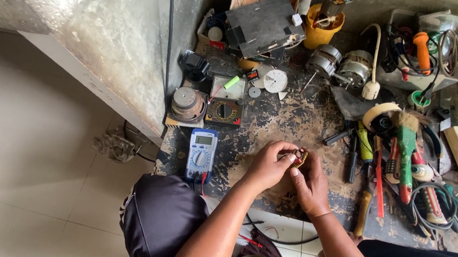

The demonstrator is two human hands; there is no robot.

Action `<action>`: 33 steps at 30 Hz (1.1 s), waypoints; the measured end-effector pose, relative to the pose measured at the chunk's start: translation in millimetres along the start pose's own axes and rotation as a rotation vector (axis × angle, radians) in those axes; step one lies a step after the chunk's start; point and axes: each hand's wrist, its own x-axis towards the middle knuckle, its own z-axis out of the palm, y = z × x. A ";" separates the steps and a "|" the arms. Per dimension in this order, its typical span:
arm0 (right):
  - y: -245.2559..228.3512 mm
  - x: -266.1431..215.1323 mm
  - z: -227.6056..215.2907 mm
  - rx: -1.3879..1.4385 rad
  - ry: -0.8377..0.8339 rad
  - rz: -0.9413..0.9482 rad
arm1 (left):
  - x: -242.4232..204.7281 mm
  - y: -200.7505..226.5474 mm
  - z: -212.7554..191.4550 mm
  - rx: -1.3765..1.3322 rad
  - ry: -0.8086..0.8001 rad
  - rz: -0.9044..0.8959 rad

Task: The person sits cross-legged on the floor and works on a cluttered table, handling various electronic components and tools. They pick up and examine a motor, a circuit board, and a small cylindrical component, using a multimeter to test connections.

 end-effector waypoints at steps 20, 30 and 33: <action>25.9 1.7 8.7 -0.100 -0.013 -0.060 | -12.6 70.7 -35.5 -0.931 0.139 -0.081; 23.4 2.2 8.2 -0.109 -0.001 -0.096 | -16.9 77.4 -47.6 -1.125 0.085 -0.040; 24.0 3.0 9.5 -0.115 0.002 -0.107 | -17.3 76.8 -49.4 -1.166 0.075 -0.035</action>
